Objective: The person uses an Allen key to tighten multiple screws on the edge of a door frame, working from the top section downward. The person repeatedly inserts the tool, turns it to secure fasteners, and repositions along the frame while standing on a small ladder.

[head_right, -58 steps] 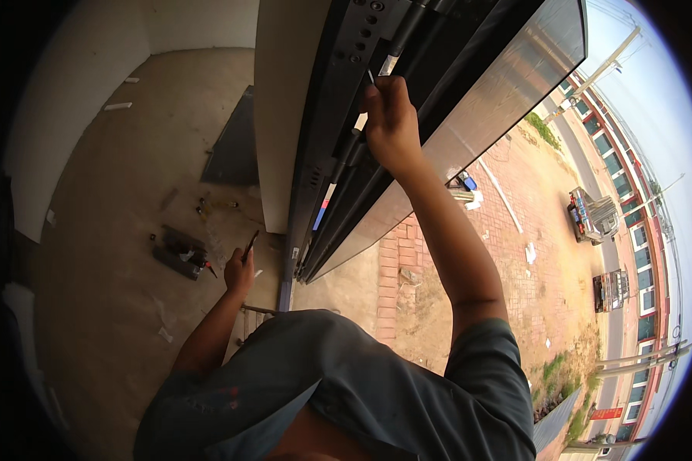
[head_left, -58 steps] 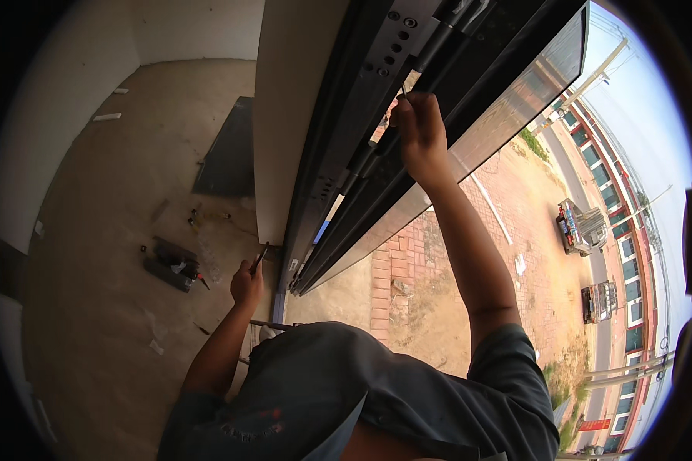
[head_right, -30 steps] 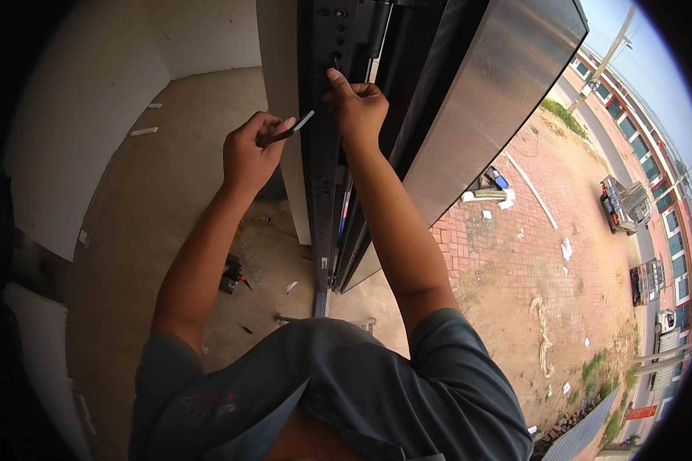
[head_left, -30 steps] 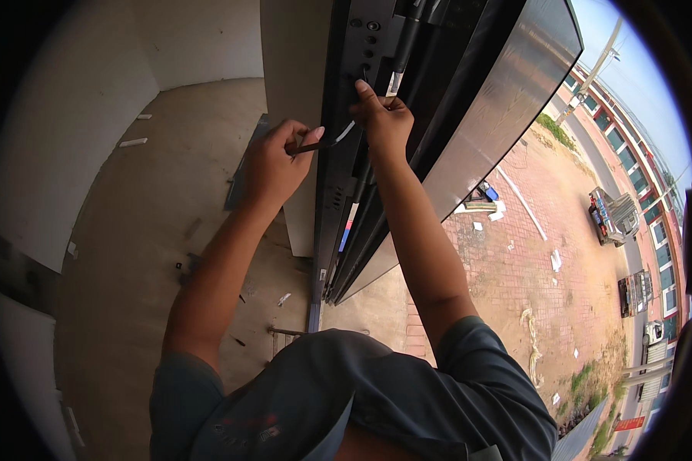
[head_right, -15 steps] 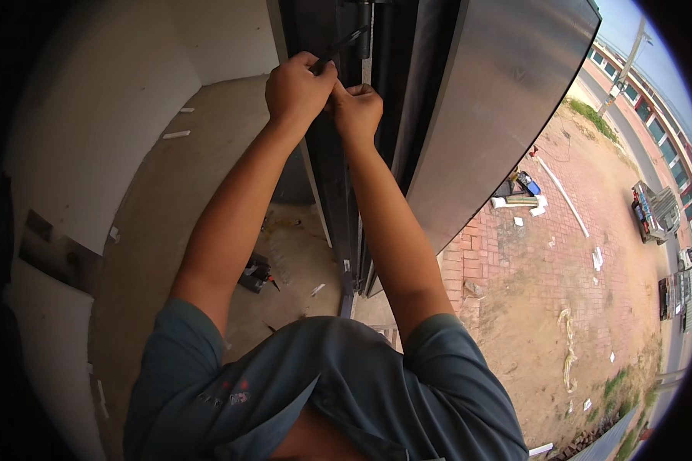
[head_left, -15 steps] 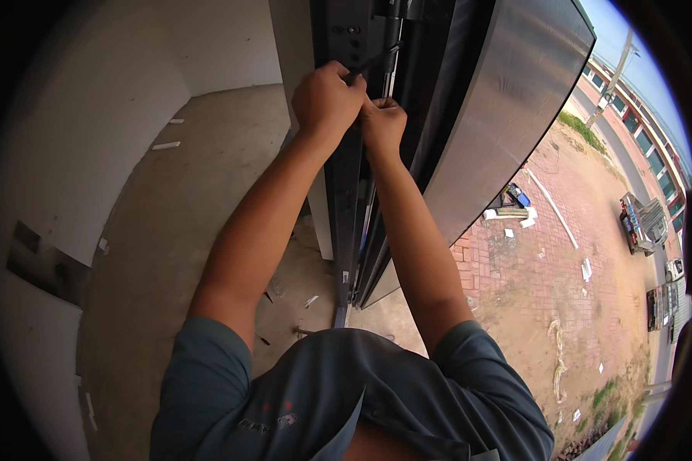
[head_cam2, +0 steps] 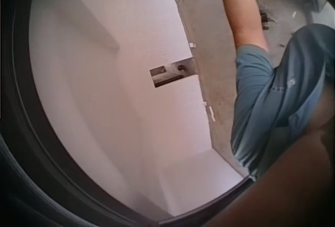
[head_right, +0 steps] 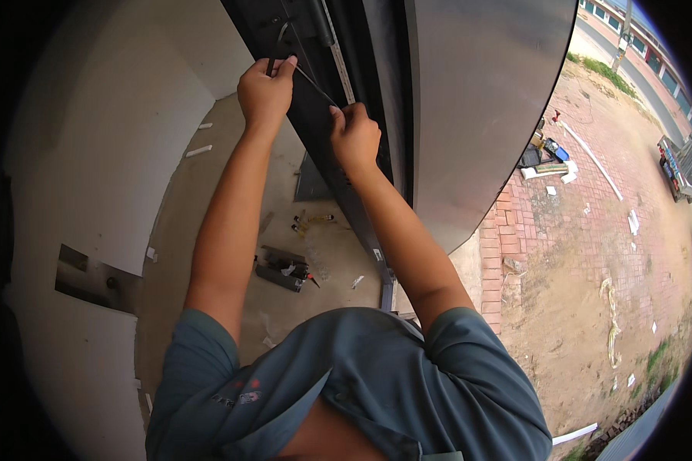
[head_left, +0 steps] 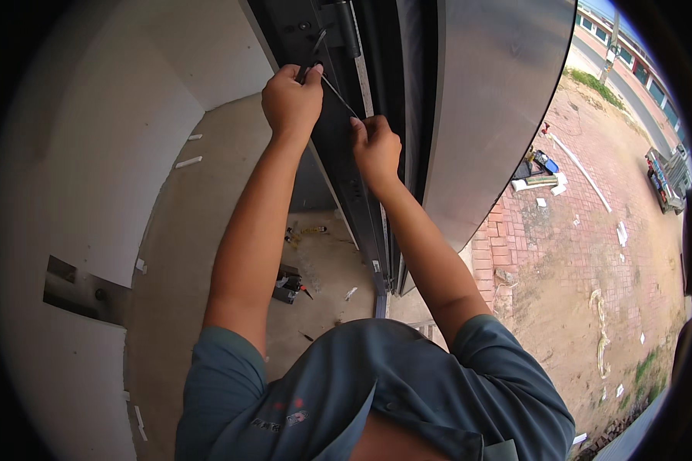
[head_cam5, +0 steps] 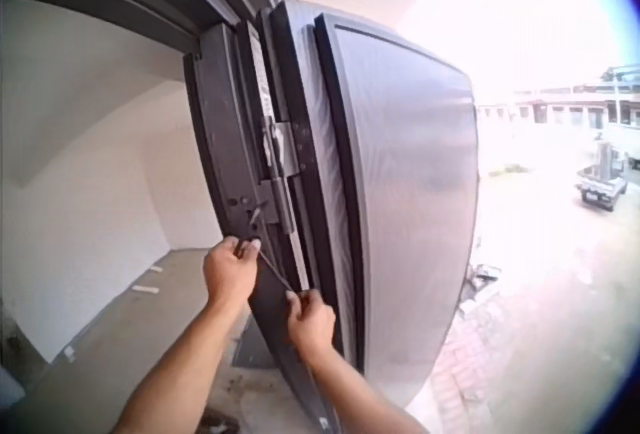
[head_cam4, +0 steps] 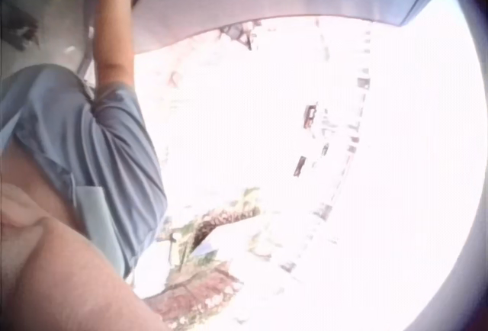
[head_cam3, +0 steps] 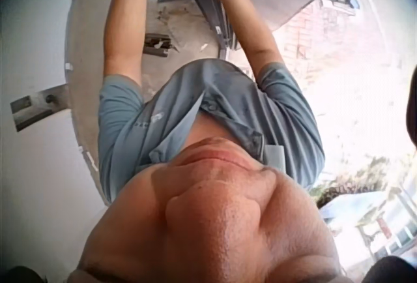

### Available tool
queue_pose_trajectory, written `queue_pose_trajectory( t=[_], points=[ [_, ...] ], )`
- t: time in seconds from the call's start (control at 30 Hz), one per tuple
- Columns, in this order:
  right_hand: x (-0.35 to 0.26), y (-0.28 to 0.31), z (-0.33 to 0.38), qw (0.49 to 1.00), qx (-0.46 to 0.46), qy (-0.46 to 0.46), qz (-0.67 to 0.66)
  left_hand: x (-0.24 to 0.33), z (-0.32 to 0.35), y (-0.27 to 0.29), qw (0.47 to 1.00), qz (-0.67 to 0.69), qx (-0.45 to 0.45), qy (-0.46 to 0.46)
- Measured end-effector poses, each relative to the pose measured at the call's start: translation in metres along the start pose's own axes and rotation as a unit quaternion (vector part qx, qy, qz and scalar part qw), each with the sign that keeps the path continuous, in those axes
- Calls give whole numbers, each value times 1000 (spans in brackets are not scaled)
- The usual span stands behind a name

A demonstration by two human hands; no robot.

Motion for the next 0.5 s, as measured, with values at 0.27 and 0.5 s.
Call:
queue_pose_trajectory(
  t=[0.27,0.5],
  points=[
    [-16,33,-14,993,37,98,52,-5,3,-4,994,90,12,52],
    [-32,52,-23,985,44,140,93,-5,3,-8,993,107,51,28]
  ],
)
Point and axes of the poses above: each hand's wrist, its own z-axis away from the middle knuckle, its own y-axis out of the back of the hand, x = y × z, the point moved 6 cm from there along -z, towards the middle knuckle, and after that the axes turned 4 degrees about -z, right-handed, at the moved point
